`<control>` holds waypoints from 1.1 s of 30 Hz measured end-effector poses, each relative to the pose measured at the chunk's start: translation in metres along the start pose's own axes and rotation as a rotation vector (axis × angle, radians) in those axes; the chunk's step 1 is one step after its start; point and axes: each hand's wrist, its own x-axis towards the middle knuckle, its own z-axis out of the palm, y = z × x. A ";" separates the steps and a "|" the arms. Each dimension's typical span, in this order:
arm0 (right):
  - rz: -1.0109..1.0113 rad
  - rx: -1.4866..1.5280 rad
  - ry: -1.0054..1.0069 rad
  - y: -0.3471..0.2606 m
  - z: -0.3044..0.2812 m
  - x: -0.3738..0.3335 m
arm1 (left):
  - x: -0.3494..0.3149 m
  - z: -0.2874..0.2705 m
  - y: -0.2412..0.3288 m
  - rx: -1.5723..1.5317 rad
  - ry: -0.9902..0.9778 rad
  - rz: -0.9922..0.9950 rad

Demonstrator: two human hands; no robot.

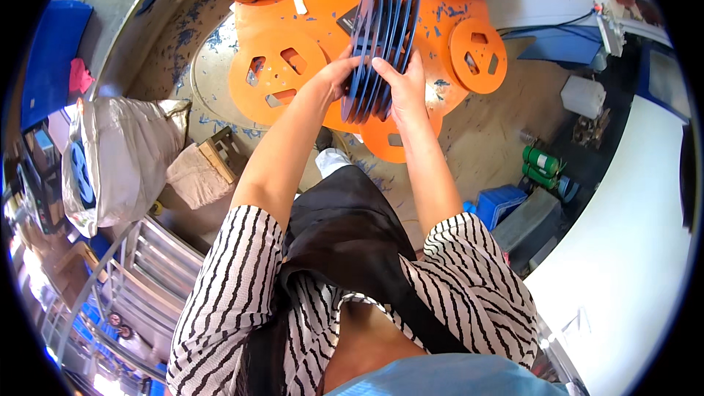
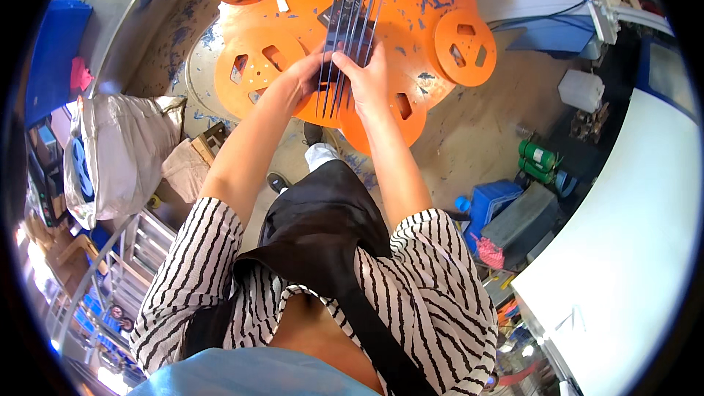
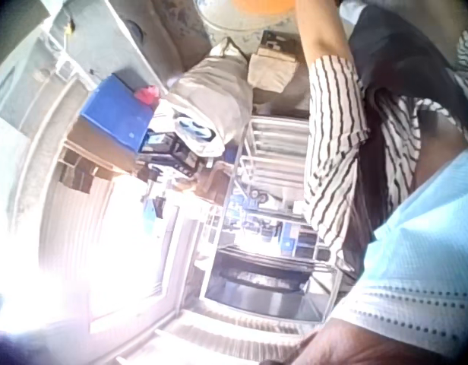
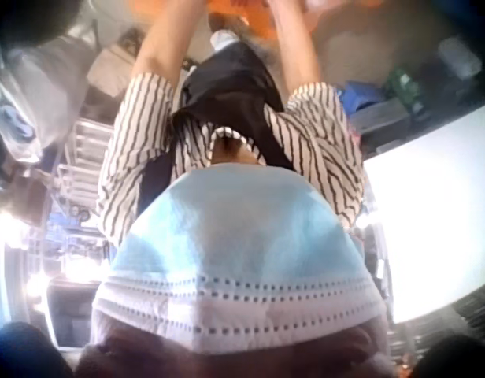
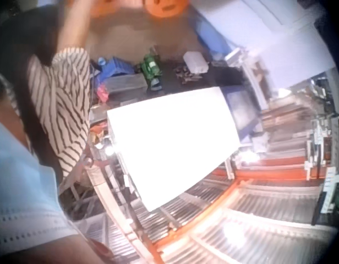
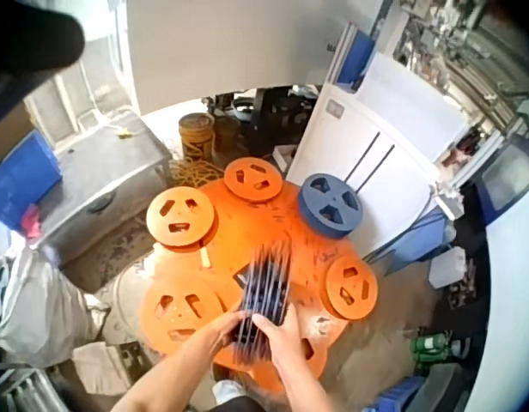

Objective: The person repeatedly picks up blue plastic spools from a pile on the floor and places them onto a metal rack. They handle the spools one at a time, occasionally inspecting them before stacking them on the rack.

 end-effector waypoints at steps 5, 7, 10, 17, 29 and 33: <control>0.049 -0.075 -0.310 -0.026 0.044 -0.038 | -0.067 -0.022 -0.013 -0.201 -0.110 0.197; 0.006 -0.257 -0.387 -0.019 0.064 -0.058 | -0.107 -0.019 -0.014 -0.258 0.025 0.222; 0.177 -0.029 -0.449 -0.032 0.100 -0.110 | -0.171 -0.018 -0.035 -0.246 0.058 0.416; 0.336 0.232 -0.697 0.010 0.106 -0.186 | -0.357 -0.089 -0.131 0.028 0.285 0.516; 0.990 0.612 -1.142 0.093 0.158 -0.343 | -0.619 -0.071 -0.463 -0.664 1.188 1.302; 1.001 0.509 -1.292 0.122 0.165 -0.408 | -0.612 -0.051 -0.556 -0.888 1.322 1.477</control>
